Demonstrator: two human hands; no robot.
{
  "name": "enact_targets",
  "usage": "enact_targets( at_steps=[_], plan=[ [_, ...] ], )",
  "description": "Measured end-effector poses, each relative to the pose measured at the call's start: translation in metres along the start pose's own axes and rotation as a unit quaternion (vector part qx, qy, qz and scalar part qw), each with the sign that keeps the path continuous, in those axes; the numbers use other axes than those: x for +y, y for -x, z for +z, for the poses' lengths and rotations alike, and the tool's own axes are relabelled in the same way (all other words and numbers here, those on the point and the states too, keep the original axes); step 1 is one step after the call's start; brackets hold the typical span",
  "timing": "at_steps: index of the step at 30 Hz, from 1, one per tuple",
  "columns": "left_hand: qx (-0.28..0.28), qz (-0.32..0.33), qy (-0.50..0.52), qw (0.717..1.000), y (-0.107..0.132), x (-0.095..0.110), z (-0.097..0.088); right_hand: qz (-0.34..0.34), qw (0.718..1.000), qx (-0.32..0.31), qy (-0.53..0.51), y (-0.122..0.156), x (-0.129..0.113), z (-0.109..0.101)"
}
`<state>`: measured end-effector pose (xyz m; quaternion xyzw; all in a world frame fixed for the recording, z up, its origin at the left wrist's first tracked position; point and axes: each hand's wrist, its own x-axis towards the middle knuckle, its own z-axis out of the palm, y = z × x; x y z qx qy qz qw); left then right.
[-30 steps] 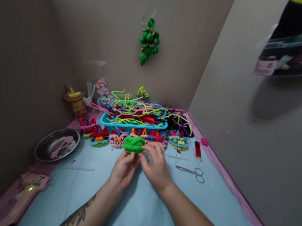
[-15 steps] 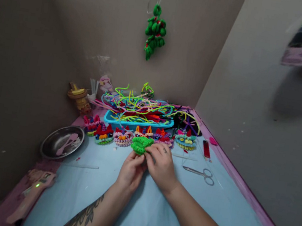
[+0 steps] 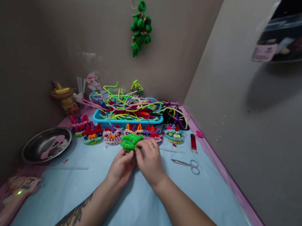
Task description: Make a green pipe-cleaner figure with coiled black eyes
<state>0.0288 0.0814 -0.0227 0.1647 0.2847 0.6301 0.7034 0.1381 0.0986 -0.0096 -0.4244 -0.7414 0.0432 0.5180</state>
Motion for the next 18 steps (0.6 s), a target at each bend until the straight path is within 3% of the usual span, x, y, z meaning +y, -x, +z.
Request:
enact_targets(
  at_steps=[18],
  plan=[
    [-0.005,0.010,-0.035,0.999,-0.0008,-0.0004,0.0014,0.041,0.999,0.017,-0.022,-0.0001,0.0054,0.0035]
  ],
)
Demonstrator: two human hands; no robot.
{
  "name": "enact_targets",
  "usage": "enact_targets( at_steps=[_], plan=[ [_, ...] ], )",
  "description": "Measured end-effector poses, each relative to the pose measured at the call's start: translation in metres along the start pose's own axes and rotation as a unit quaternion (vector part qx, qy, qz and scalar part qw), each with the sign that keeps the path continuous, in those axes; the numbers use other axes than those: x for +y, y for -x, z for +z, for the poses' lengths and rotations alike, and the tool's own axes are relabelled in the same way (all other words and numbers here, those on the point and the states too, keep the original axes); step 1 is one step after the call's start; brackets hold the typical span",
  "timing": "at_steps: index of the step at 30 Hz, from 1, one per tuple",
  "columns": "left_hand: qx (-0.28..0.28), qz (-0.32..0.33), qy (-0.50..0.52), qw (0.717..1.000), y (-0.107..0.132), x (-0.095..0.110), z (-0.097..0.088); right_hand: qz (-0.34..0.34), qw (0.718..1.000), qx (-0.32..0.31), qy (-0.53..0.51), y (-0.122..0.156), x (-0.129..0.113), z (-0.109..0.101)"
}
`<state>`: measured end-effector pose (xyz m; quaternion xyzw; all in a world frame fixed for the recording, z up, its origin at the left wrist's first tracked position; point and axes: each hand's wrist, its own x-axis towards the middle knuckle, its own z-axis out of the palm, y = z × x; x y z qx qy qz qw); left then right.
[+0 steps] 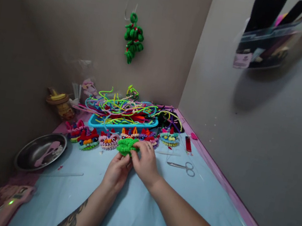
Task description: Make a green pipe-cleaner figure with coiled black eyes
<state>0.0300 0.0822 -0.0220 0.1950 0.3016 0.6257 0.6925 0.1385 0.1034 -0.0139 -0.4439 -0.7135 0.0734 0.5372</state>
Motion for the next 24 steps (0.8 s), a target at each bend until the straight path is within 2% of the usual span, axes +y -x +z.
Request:
enact_targets(
  at_steps=[8,16,24],
  plan=[
    [0.006,0.034,-0.041,0.999,-0.0001,0.0005,0.0002,0.052,0.998,0.022,-0.025,0.0058,0.0064,0.0033],
    [0.001,0.032,-0.050,0.998,0.0004,0.0013,0.0005,0.044,0.999,0.005,-0.024,0.0034,0.0046,0.0021],
    [-0.006,0.058,-0.068,0.996,-0.0008,-0.0015,-0.0024,0.061,0.997,0.000,-0.037,0.0046,0.0056,0.0015]
  ],
)
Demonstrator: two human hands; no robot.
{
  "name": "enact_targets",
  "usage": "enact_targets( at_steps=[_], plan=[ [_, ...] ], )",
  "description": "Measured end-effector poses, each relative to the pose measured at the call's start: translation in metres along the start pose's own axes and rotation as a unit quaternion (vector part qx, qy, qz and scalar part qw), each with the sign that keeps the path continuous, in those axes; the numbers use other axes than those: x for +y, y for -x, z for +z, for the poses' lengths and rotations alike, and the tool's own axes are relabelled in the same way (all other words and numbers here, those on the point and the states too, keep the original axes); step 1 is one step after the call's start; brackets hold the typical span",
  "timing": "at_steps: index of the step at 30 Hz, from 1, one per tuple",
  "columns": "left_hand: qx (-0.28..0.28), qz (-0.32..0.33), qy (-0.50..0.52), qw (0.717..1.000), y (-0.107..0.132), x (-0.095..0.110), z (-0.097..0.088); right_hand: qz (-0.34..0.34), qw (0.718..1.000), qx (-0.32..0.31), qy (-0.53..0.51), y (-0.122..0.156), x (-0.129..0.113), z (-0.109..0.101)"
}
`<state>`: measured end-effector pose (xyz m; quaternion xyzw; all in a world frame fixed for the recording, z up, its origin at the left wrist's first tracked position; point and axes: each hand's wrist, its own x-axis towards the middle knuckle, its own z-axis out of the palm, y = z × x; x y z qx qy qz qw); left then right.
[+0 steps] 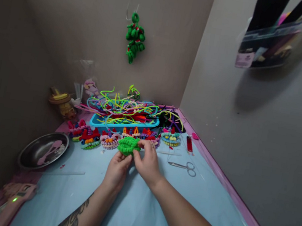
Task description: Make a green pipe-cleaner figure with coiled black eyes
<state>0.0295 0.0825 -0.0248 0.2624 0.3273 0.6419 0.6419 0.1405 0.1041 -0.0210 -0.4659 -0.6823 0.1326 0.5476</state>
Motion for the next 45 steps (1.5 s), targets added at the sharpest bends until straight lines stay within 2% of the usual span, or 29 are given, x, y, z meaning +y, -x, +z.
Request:
enact_targets(
  at_steps=[8,18,22,28,33,38,45],
  plan=[
    [0.007,0.024,-0.035,0.999,-0.003,-0.005,-0.005,0.003,1.000,-0.004,0.000,0.001,0.002,0.001],
    [0.020,0.047,-0.082,0.995,-0.002,-0.002,-0.003,0.019,1.000,-0.005,-0.024,-0.001,0.000,0.001],
    [0.008,0.056,-0.094,0.994,0.000,0.000,-0.001,0.031,0.998,-0.013,-0.047,-0.001,0.001,0.001],
    [-0.012,0.041,-0.026,0.999,0.003,0.002,0.001,0.024,0.997,-0.016,-0.070,-0.003,-0.002,0.000],
    [0.027,-0.033,0.085,0.995,0.001,0.007,0.002,-0.001,0.997,-0.032,-0.065,-0.003,-0.004,-0.002],
    [0.045,-0.047,0.109,0.992,0.001,0.009,0.004,-0.012,0.997,-0.042,-0.064,-0.001,-0.005,-0.001],
    [0.043,-0.051,0.113,0.991,0.000,0.006,0.005,0.002,0.997,-0.035,-0.062,-0.003,-0.004,-0.001]
  ],
)
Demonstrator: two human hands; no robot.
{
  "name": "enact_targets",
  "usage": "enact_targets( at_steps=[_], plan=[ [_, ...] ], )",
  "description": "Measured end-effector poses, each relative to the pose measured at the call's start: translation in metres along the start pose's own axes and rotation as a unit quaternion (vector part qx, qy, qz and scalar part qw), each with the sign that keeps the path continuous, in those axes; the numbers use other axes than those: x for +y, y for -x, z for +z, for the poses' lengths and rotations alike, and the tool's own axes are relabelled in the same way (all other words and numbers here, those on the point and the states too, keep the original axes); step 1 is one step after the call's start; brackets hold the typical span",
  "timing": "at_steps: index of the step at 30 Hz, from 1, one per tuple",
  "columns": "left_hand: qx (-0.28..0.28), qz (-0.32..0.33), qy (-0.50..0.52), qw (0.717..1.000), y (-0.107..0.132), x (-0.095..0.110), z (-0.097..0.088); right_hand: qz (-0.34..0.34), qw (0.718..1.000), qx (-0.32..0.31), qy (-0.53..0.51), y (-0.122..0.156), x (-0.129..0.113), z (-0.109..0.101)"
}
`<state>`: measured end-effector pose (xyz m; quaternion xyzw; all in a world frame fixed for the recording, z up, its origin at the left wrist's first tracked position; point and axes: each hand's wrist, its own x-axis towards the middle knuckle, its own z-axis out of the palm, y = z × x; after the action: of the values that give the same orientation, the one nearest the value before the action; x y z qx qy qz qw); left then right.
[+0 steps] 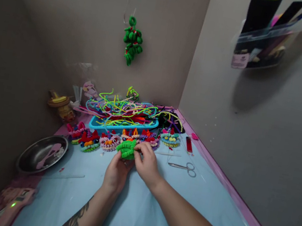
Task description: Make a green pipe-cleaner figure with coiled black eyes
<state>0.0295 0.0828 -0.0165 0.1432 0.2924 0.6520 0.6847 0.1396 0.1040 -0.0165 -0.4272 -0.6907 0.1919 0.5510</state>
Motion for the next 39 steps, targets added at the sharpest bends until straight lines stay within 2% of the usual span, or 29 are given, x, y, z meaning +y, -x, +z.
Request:
enact_targets(
  at_steps=[8,13,16,20,24,26,29,33,36,39],
  plan=[
    [-0.013,0.004,-0.023,1.000,0.003,0.000,0.000,0.002,1.000,-0.004,0.005,0.000,0.000,-0.002],
    [-0.051,0.019,-0.067,0.996,0.000,-0.002,-0.004,0.002,1.000,-0.005,-0.017,0.001,0.001,0.000],
    [-0.042,-0.008,-0.038,0.998,-0.003,0.002,-0.005,-0.012,0.998,0.014,-0.059,0.003,0.001,0.000],
    [-0.014,-0.040,0.021,0.999,-0.007,0.012,-0.007,-0.026,0.993,0.085,-0.081,0.002,-0.001,-0.006],
    [-0.008,-0.054,0.046,0.997,-0.009,0.018,-0.008,-0.005,0.996,0.066,-0.058,-0.001,-0.002,-0.010],
    [-0.009,-0.058,0.053,0.997,-0.009,0.018,-0.008,0.035,0.994,0.045,-0.089,-0.001,0.000,-0.008],
    [-0.009,-0.061,0.054,0.997,-0.009,0.018,-0.008,0.134,0.968,0.028,-0.210,-0.002,0.004,-0.002],
    [-0.029,-0.063,0.045,0.997,-0.005,0.016,-0.006,0.254,0.889,0.051,-0.377,-0.003,0.006,0.002],
    [-0.039,-0.062,0.034,0.997,-0.003,0.015,-0.004,0.306,0.841,0.059,-0.442,-0.005,0.005,0.001],
    [-0.029,-0.057,0.029,0.998,-0.004,0.015,-0.004,0.327,0.821,0.055,-0.465,-0.006,0.005,-0.001]
  ],
)
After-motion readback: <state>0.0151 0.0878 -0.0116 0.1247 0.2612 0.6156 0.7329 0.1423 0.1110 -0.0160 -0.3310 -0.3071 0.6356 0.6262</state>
